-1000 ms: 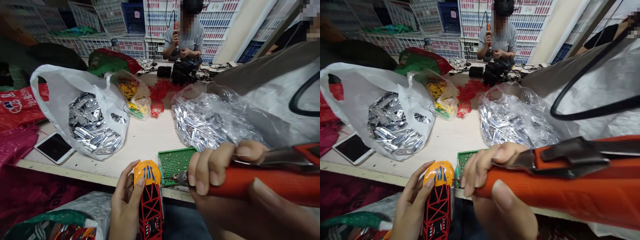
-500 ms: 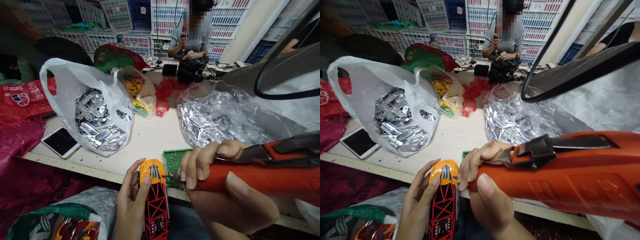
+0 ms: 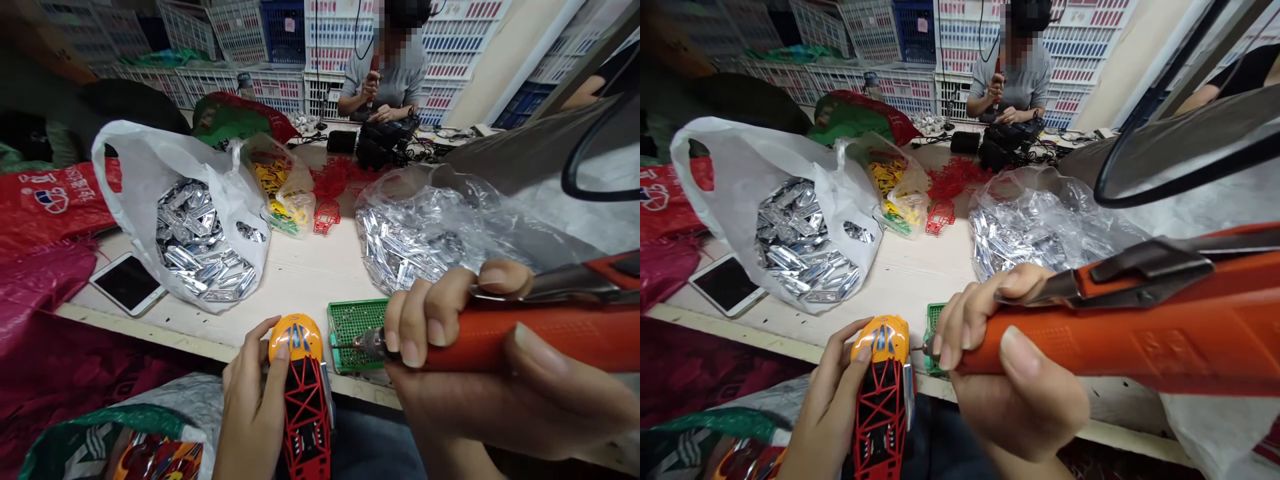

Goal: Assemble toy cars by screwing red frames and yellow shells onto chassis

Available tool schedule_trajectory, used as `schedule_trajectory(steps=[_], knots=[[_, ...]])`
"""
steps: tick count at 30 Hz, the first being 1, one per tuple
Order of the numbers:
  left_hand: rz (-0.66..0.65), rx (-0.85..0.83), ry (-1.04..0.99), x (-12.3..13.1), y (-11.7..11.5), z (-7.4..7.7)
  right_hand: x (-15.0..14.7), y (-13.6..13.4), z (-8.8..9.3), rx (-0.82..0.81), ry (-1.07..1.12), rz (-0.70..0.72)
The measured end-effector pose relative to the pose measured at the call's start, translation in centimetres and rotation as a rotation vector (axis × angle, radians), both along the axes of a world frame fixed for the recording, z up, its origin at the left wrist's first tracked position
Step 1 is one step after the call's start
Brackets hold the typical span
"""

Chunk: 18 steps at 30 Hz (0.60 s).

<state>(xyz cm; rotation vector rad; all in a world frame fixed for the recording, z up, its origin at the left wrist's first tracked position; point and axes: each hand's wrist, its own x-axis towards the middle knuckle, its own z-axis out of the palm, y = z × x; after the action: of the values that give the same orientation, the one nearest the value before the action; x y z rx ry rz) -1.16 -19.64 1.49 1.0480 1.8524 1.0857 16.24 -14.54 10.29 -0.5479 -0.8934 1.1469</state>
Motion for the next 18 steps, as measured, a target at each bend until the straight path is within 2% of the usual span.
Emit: schedule_trajectory(steps=[3, 6, 10, 15, 18], knots=[[-0.032, 0.102, 0.307, -0.7, 0.7, -1.2, -1.4, 0.8, -0.5, 0.101, 0.131, -0.039], [-0.078, 0.269, 0.374, -1.3, 1.4, -1.8, -2.8, 1.8, -1.1, 0.136, 0.178, -0.03], [-0.205, 0.513, 0.455, -1.7, 1.9, -1.5, -3.9, 2.9, -1.6, 0.149, 0.233, -0.005], [-0.333, 0.559, 0.547, -2.2, 2.1, -1.3, -4.2, 3.4, -1.8, 0.153, 0.224, 0.045], [-0.339, 0.547, 0.54, -2.4, 2.1, -1.4, -4.2, 3.4, -1.7, 0.161, 0.208, 0.057]])
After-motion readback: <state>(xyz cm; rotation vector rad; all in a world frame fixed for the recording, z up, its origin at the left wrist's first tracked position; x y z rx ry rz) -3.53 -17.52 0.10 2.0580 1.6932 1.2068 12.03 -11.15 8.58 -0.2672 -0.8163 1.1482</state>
